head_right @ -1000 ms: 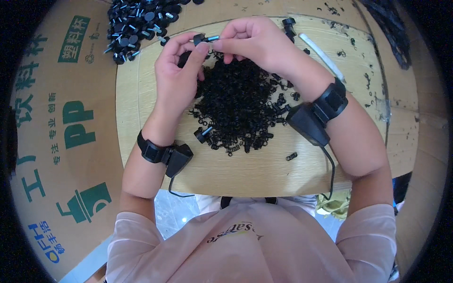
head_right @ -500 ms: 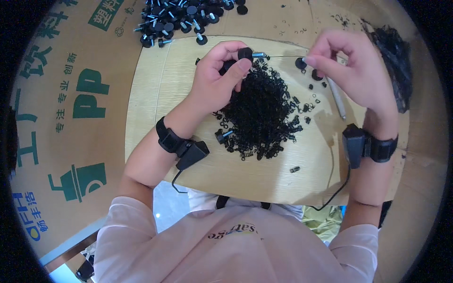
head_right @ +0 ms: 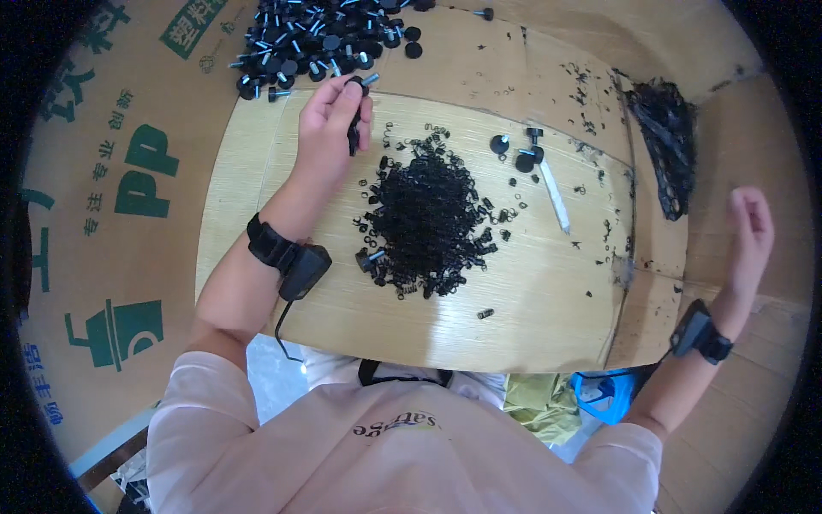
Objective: The recorder is assembling small black camera-related plastic components at a workstation.
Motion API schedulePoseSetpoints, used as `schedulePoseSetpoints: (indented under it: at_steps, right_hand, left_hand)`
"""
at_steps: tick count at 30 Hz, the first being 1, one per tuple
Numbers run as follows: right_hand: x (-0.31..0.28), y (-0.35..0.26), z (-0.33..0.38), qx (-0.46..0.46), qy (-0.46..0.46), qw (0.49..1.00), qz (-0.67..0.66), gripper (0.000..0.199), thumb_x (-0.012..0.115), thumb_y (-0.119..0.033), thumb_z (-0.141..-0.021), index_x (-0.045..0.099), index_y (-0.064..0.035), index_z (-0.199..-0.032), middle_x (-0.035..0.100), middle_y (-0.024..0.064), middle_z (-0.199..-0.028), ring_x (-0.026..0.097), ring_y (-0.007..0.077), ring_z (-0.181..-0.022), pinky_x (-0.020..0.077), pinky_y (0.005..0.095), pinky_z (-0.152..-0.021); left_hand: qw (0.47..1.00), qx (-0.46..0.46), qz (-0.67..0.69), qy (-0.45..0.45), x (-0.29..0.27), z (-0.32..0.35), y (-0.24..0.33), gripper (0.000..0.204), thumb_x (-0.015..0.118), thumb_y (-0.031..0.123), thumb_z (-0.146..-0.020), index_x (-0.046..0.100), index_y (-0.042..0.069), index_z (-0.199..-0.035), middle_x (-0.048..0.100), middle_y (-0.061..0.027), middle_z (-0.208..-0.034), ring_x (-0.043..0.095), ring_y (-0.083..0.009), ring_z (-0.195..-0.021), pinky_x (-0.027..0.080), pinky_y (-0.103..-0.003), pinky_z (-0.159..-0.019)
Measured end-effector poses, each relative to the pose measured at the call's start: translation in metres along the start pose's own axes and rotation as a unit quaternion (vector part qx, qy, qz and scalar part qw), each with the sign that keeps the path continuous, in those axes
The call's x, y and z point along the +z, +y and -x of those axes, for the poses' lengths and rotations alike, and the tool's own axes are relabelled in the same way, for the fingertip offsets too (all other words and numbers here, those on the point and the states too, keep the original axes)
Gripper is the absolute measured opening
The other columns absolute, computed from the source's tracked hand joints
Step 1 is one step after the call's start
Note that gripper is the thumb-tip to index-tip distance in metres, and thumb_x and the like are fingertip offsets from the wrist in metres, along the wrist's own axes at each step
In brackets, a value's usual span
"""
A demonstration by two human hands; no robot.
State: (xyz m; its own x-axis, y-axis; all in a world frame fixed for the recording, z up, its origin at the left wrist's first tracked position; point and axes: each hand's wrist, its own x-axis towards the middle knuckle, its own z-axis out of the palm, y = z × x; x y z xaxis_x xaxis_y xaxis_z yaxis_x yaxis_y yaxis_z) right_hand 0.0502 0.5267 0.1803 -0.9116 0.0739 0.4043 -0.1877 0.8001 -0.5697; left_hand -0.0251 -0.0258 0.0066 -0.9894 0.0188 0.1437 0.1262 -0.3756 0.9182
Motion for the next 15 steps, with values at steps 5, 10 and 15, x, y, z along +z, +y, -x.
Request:
schedulePoseSetpoints:
  at_steps: [5, 10, 15]
  right_hand:
    - [0.108, -0.022, 0.033, 0.07, -0.09, 0.984, -0.134, 0.01, 0.065, -0.01, -0.1, 0.068, -0.0017, -0.103, 0.063, -0.0027, -0.09, 0.056, 0.007, -0.083, 0.0448, 0.0227, -0.075]
    - [0.195, -0.065, 0.04, 0.04, -0.211, 0.946, -0.244, 0.012, 0.065, -0.01, -0.1, 0.069, 0.0005, -0.105, 0.068, -0.0004, -0.089, 0.061, 0.0076, -0.081, 0.0499, 0.0234, -0.074]
    - [0.248, -0.122, 0.042, -0.024, -0.255, 0.929, -0.267, 0.012, 0.066, -0.011, -0.1, 0.07, -0.0005, -0.101, 0.068, -0.0008, -0.084, 0.06, 0.0065, -0.077, 0.0494, 0.0231, -0.072]
  left_hand:
    - [0.996, 0.005, -0.072, -0.051, 0.011, 0.018, -0.001, 0.03, 0.074, 0.015, -0.095, 0.062, 0.001, -0.118, 0.062, -0.0005, -0.084, 0.054, -0.0043, -0.059, 0.045, -0.02, -0.047]
    - [0.987, 0.02, -0.108, -0.114, 0.013, 0.017, -0.002, 0.034, 0.08, 0.012, -0.089, 0.064, 0.004, -0.118, 0.064, 0.0011, -0.083, 0.056, -0.0031, -0.061, 0.045, -0.019, -0.047]
    - [0.974, 0.024, -0.139, -0.175, 0.009, 0.017, 0.0, 0.039, 0.08, 0.001, -0.084, 0.064, 0.005, -0.12, 0.063, 0.0015, -0.085, 0.056, -0.0027, -0.064, 0.044, -0.018, -0.05]
